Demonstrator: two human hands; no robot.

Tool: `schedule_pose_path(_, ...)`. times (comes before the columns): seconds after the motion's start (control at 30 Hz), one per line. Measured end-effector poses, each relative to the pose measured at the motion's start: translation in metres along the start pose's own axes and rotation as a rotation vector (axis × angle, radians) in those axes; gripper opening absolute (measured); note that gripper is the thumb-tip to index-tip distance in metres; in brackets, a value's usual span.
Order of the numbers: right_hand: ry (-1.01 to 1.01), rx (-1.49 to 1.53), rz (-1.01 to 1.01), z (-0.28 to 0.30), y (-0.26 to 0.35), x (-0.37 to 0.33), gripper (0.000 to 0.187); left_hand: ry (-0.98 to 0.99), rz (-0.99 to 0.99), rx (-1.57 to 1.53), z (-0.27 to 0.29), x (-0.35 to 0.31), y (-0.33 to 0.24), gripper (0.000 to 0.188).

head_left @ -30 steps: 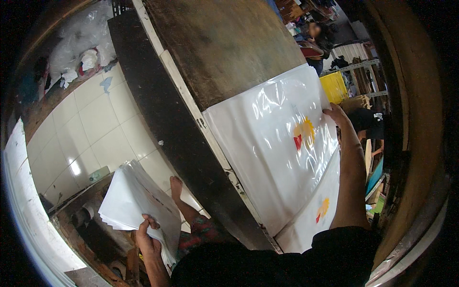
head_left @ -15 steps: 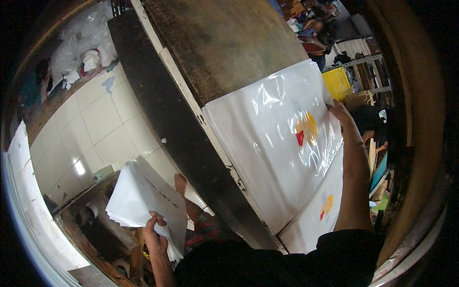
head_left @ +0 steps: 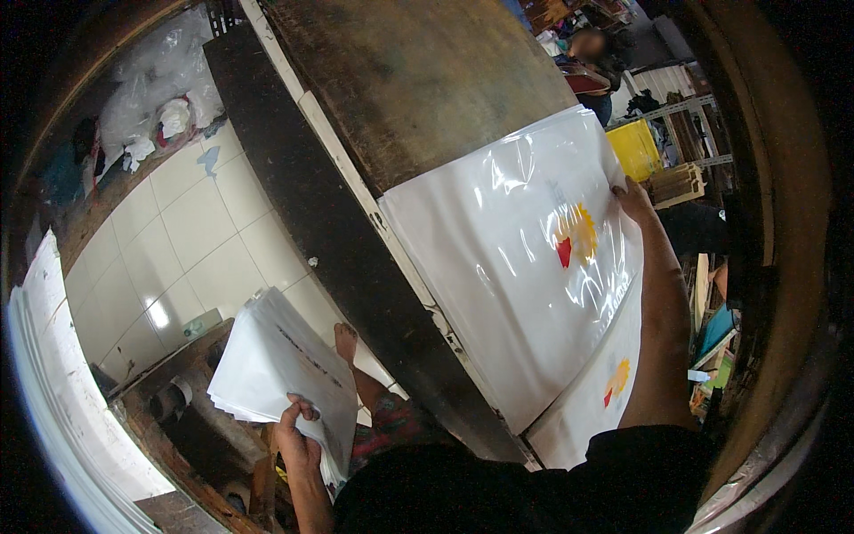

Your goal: The person folds white plastic bags with a logo, aligns them, and stacks them into neat piles. They move between a wooden table and the floor, handling the bags one at a time and placing the finished stacks on a metal shelf.

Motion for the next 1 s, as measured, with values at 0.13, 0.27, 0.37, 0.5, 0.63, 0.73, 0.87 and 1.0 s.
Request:
schedule_pose_path(0.13,-0.067,-0.114,-0.022,0.009,-0.007,0.001,0.059,0.010,-0.022,0.026,0.007,0.003,-0.001,0.015)
schedule_pose_path(0.27,-0.083,0.033,-0.032,0.024,-0.025,0.004,0.050,-0.016,-0.031,0.027,0.006,-0.002,-0.004,0.015)
schedule_pose_path(0.37,0.172,0.233,-0.170,0.045,0.027,-0.005,0.053,-0.049,-0.057,0.020,0.006,-0.007,-0.009,0.015)
schedule_pose_path(0.5,0.145,0.199,-0.081,0.031,-0.009,0.009,0.052,-0.003,-0.057,0.037,0.013,-0.004,-0.008,0.017)
schedule_pose_path(0.63,0.066,0.143,-0.041,0.003,-0.030,0.018,0.052,-0.006,-0.032,0.015,0.015,-0.006,-0.007,0.018)
schedule_pose_path(0.73,0.110,0.095,-0.095,-0.005,-0.032,0.018,0.054,0.063,-0.020,0.023,0.027,0.002,-0.006,0.020)
schedule_pose_path(0.87,0.044,0.142,-0.066,0.009,0.036,-0.005,0.051,-0.018,-0.039,0.012,0.031,0.001,-0.011,0.019)
schedule_pose_path(1.0,-0.054,0.142,-0.068,0.023,0.023,-0.009,0.057,-0.031,-0.054,0.032,0.020,-0.001,-0.013,0.015)
Point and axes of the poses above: each hand's wrist, its own x-axis towards the middle knuckle, its own z-axis out of the back of the hand, y = z × x, the point moved 4 cm from there along x, towards the middle knuckle, and after that the axes turned 10 degrees about -y, right-handed, at the moved point
